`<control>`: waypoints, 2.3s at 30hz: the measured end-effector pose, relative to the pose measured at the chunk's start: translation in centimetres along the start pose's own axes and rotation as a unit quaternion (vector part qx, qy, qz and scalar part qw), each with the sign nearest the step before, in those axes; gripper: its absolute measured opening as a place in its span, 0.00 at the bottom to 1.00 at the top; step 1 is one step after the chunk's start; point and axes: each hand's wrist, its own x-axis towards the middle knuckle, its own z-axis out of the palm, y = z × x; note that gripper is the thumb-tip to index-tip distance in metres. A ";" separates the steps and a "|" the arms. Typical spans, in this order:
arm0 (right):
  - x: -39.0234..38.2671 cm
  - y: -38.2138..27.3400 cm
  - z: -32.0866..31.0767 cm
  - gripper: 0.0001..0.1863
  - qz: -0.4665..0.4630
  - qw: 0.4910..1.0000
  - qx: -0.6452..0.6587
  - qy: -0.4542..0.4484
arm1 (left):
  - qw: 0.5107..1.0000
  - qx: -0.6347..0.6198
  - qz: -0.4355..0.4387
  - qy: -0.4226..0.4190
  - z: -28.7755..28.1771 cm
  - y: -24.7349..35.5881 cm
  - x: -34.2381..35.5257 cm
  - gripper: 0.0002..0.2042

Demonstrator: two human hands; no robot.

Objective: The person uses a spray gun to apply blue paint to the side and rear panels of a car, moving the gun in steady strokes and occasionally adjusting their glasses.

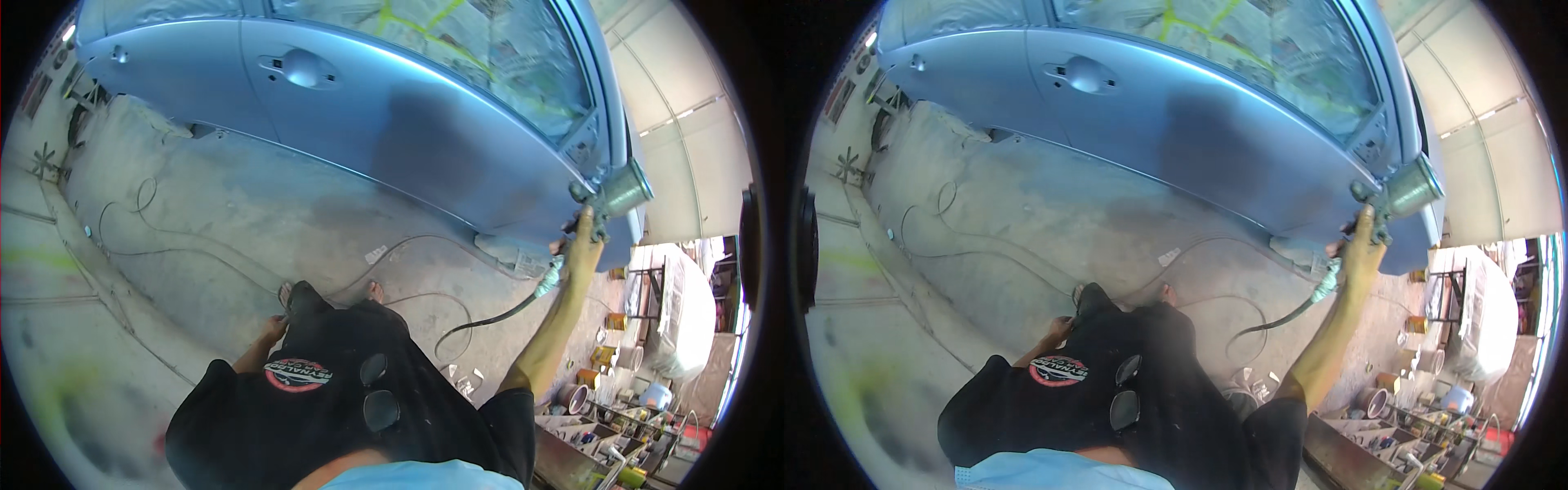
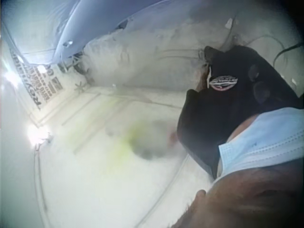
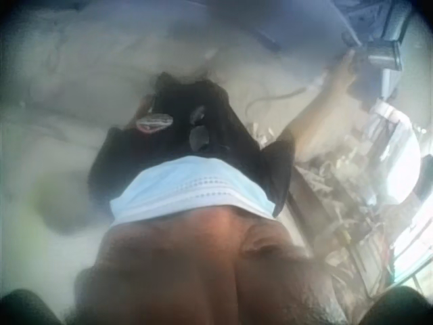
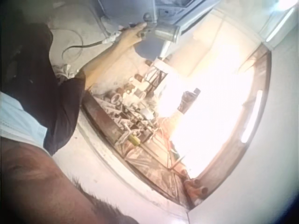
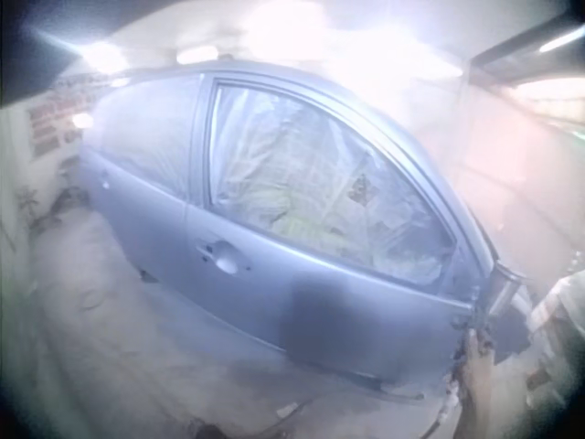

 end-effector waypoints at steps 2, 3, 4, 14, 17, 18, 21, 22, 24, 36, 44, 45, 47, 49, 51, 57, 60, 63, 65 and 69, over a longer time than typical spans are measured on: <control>-2.4 -2.2 6.6 0.24 -0.011 0.999 0.015 -0.040 | 0.999 0.033 -0.004 0.036 -1.4 -2.4 2.6 0.27; -3.7 -3.3 10.1 0.24 0.001 0.997 0.032 -0.073 | 0.999 0.026 -0.005 0.045 -2.4 -4.3 4.2 0.27; -5.1 -4.4 13.4 0.23 0.015 0.993 0.047 -0.104 | 0.994 0.081 0.053 0.058 -3.5 -6.4 5.9 0.26; -16.8 -11.5 40.2 0.21 -0.003 0.967 0.085 -0.241 | 0.996 -0.063 -0.025 0.049 -19.2 -5.0 8.4 0.23; -19.3 -12.9 44.1 0.22 -0.017 0.942 0.151 -0.299 | 0.995 -0.050 -0.007 0.085 -24.1 -10.3 10.7 0.23; -19.3 -12.8 44.3 0.23 -0.022 0.929 0.185 -0.321 | 0.995 -0.039 0.002 0.094 -24.8 -10.0 11.0 0.23; -18.8 -11.3 42.3 0.22 0.004 0.943 0.161 -0.290 | 0.994 0.046 0.010 0.102 -26.8 -10.0 11.5 0.23; -18.5 -10.1 41.3 0.22 0.007 0.957 0.140 -0.254 | 0.994 0.049 0.013 0.098 -27.0 -9.4 11.3 0.23; -16.8 -7.3 37.1 0.21 0.007 0.976 0.126 -0.175 | 0.996 0.059 -0.005 0.064 -26.4 -7.1 10.7 0.23; -7.6 8.9 6.3 0.23 0.075 0.988 0.061 0.117 | 0.967 0.205 0.141 -0.056 -19.1 -2.3 10.0 0.20; -5.9 15.2 -3.3 0.21 0.039 0.967 0.012 0.253 | 0.966 0.223 0.121 -0.046 -20.6 -3.5 6.5 0.20; -5.9 15.7 -3.0 0.20 0.037 0.960 -0.008 0.278 | 0.961 0.247 0.114 -0.047 -21.0 -4.0 6.4 0.21; -6.6 16.7 -1.1 0.20 0.046 0.954 -0.022 0.294 | 0.954 0.257 0.155 -0.023 -21.8 -5.5 6.7 0.20; -8.7 17.5 1.6 0.19 0.044 0.959 -0.031 0.280 | 0.944 0.265 0.194 -0.003 -22.8 -6.4 6.4 0.20; -11.5 17.8 5.6 0.16 0.047 0.963 -0.032 0.265 | 0.956 0.259 0.138 -0.012 -22.4 -4.5 6.0 0.21; -21.6 15.1 24.5 0.08 -0.034 0.992 0.070 0.097 | 0.960 0.257 0.098 -0.046 -26.0 -4.1 5.7 0.23; -26.7 17.2 33.9 0.09 -0.076 0.996 0.021 0.044 | 0.974 0.205 0.074 -0.060 -28.5 -3.6 6.5 0.23; -30.1 13.8 43.8 0.12 -0.169 0.986 0.000 -0.009 | 0.980 0.174 0.091 -0.031 -31.1 -5.0 6.6 0.22; -31.5 13.1 48.1 0.13 -0.159 0.987 0.027 -0.028 | 0.976 0.185 0.112 -0.036 -33.0 -6.9 7.4 0.22; -31.5 14.4 48.6 0.16 -0.100 0.982 0.093 -0.129 | 0.953 0.286 0.061 -0.079 -33.8 -5.2 6.4 0.22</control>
